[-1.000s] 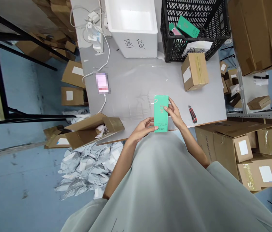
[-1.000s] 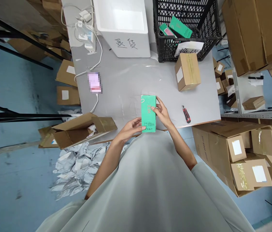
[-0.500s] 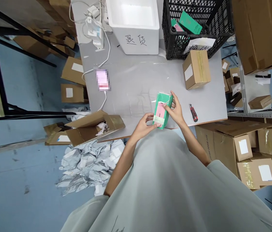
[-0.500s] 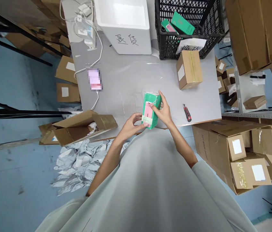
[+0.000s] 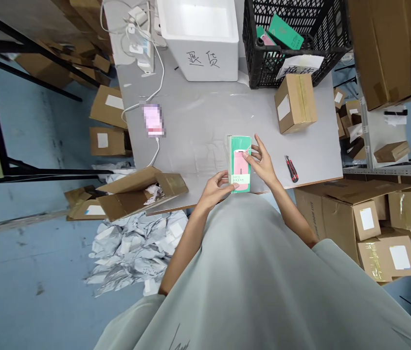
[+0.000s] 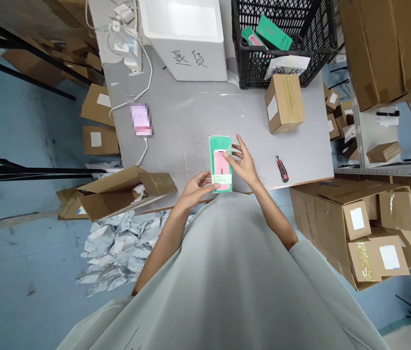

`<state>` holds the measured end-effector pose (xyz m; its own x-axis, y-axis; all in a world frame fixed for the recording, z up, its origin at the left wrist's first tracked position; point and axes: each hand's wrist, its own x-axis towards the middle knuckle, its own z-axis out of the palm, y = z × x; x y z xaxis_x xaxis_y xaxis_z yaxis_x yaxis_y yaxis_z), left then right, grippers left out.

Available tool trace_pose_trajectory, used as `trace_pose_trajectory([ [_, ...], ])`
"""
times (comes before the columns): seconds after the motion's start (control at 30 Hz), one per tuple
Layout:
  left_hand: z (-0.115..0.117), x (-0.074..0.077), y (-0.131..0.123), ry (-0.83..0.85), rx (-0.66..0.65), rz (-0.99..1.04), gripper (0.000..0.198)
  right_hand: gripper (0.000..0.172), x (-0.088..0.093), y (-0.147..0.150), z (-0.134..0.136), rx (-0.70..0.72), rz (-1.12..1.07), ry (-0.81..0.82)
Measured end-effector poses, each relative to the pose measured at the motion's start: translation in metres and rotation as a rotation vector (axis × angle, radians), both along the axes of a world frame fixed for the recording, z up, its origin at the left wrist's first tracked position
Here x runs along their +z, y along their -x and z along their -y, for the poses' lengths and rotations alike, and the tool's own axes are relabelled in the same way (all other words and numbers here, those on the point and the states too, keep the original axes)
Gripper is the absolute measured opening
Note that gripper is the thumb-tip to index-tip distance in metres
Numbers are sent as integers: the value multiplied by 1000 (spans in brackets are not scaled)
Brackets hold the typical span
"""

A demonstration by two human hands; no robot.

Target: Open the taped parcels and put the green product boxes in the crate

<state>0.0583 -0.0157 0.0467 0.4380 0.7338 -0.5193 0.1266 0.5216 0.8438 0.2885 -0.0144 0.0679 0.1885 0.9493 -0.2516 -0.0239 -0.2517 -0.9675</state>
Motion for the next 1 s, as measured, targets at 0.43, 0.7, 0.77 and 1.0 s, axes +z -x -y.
trace_pose_trajectory([
  [0.43, -9, 9, 9, -12, -38, 87, 82, 122, -21, 10, -4, 0, -56, 28],
  [0.7, -16, 2, 16, 18, -117, 130, 82, 102, -5, 8, 4, 108, -101, -19],
  [0.77, -14, -1, 16, -19, -110, 111, 86, 95, 2, 5, 4, 144, -125, -27],
  [1.0, -26, -11, 15, -249, 67, 82, 92, 95, 25, -2, 18, 325, -94, -145],
])
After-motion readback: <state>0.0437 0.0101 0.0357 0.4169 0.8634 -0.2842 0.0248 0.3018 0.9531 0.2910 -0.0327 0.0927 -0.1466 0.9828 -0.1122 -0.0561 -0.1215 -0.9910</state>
